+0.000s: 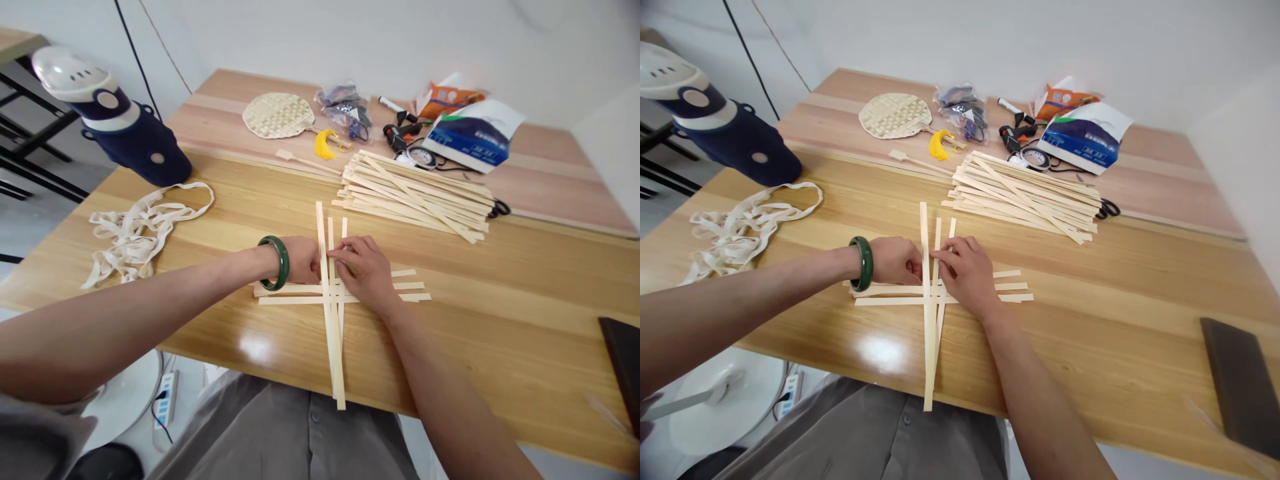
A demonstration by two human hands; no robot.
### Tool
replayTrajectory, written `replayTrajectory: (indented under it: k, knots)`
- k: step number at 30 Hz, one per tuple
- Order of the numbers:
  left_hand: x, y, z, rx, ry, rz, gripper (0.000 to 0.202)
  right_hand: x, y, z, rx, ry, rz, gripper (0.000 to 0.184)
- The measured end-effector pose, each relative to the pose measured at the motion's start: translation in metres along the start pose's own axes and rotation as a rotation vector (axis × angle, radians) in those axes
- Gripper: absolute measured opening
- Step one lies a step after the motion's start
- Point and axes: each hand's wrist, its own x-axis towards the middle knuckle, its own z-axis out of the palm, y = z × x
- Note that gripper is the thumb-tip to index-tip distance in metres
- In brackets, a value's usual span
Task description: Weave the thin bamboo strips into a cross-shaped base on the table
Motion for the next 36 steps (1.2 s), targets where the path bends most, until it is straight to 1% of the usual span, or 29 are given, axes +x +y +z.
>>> replayTrajectory:
  k: [4, 8, 12, 16, 19, 23, 25, 28, 31, 34, 36]
  knots:
    - [-0.005, 0.0, 0.002, 0.02, 0.038, 0.039, 0.01, 0.0, -0.001, -0.001, -0.002, 0.007, -0.027, 0.022]
    - [-0.013, 0.002, 0.002, 0.018, 0.091, 0.055, 0.01, 0.001, -0.002, -0.002, 0.011, -0.015, -0.05, 0.021]
    - [-0.017, 0.002, 0.006, 0.012, 0.144, 0.032, 0.008, 0.001, -0.003, -0.004, 0.058, -0.005, -0.094, 0.021]
    - [-0.018, 0.0, 0.011, -0.007, 0.215, -0.004, 0.01, 0.002, -0.004, -0.007, 0.131, -0.016, -0.093, 0.018]
    - [-0.019, -0.001, 0.013, -0.039, 0.242, -0.032, 0.01, 0.003, -0.004, -0.007, 0.169, -0.034, -0.107, 0.015]
    - [-0.022, 0.0, 0.016, -0.086, 0.287, -0.055, 0.019, 0.003, -0.001, -0.006, 0.207, -0.053, -0.138, 0.011]
    - [-0.024, 0.002, 0.017, -0.11, 0.302, -0.045, 0.019, 0.004, -0.001, -0.006, 0.226, -0.074, -0.134, 0.011]
    - [-0.027, 0.004, 0.015, -0.147, 0.321, 0.0, 0.012, 0.004, -0.001, -0.007, 0.245, -0.103, -0.113, 0.012]
    - [-0.027, 0.006, 0.014, -0.183, 0.384, 0.025, 0.014, 0.005, -0.002, -0.008, 0.234, -0.119, -0.1, 0.012]
    - [-0.025, 0.005, 0.016, -0.189, 0.475, -0.06, 0.026, 0.004, -0.001, -0.007, 0.208, -0.132, -0.096, 0.011]
    - [-0.023, 0.003, 0.021, -0.152, 0.529, -0.12, 0.024, 0.004, 0.0, -0.006, 0.202, -0.134, -0.092, 0.012]
